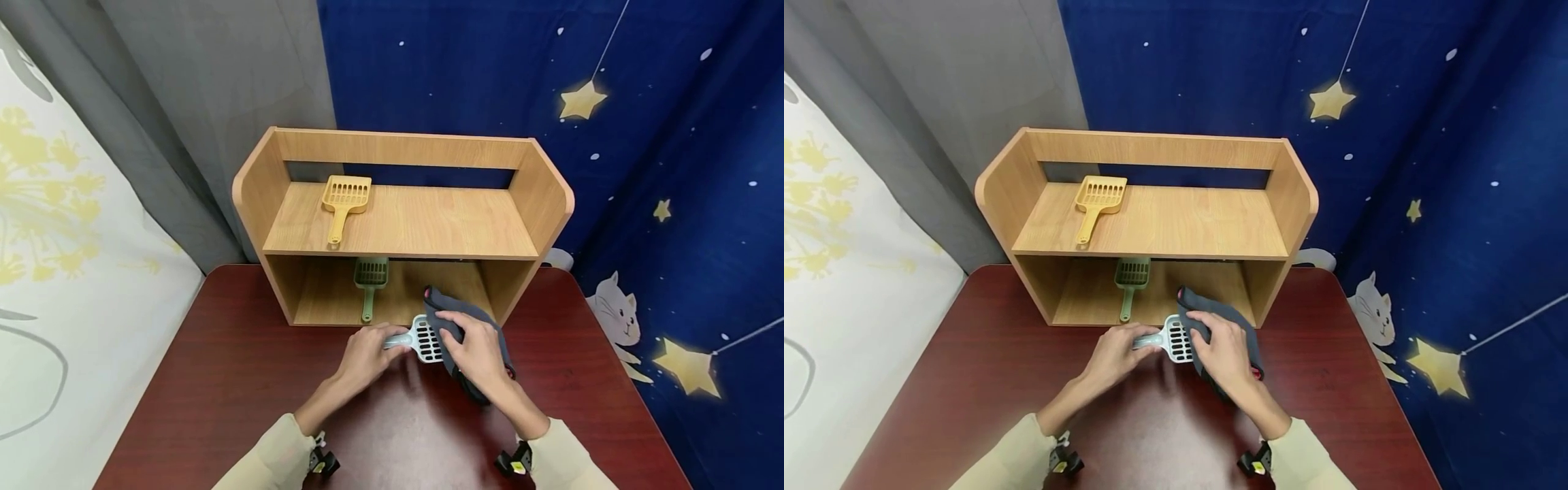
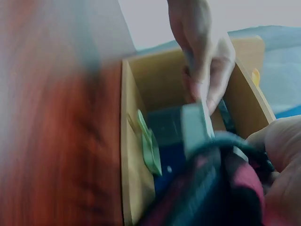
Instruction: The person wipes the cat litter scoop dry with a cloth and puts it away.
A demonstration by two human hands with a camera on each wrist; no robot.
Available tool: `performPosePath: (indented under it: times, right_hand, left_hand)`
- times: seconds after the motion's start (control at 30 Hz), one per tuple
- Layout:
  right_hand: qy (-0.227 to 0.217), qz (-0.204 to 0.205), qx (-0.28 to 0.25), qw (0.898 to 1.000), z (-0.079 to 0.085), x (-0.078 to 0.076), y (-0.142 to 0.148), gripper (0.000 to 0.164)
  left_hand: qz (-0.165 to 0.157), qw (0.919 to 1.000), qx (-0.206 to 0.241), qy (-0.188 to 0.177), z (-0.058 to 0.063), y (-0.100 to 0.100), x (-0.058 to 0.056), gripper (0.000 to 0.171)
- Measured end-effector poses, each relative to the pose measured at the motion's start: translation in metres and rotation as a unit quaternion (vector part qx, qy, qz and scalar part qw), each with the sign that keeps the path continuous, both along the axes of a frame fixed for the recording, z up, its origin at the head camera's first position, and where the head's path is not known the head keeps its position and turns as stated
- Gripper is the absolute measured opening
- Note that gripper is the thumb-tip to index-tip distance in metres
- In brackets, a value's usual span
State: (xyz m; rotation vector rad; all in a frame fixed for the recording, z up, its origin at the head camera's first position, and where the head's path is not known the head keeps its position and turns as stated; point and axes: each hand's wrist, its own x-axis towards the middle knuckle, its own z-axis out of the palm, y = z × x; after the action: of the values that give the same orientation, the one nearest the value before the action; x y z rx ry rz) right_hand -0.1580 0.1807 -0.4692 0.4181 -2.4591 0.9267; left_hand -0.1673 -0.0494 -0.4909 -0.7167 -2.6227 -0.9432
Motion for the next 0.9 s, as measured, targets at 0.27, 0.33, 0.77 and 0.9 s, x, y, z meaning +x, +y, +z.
performPosePath:
  times: [0.27,0.33,0.77,0.9]
  right_hand:
    - [-0.080,0.033,-0.083,0.993,0.006,0.001,-0.032,0.034]
    - [-0.081,0.033,-0.092,0.992,0.007,0.000,-0.033,0.034]
    - [-0.013,-0.017,-0.043,0.999,0.007,-0.011,0.009,0.033]
    - [-0.028,-0.021,-0.069,0.997,0.011,-0.012,0.019,0.032]
  left_hand:
    - [0.024,0.9997,0.001,-0.007,0.002,0.003,-0.001,0.029]
    - [0.025,0.9996,0.005,-0.011,0.003,0.003,-0.001,0.029]
    - [0.014,0.9996,0.019,-0.014,0.005,0.000,-0.002,0.029]
    - [0.010,0.9996,0.020,-0.016,0.004,-0.002,-0.002,0.028]
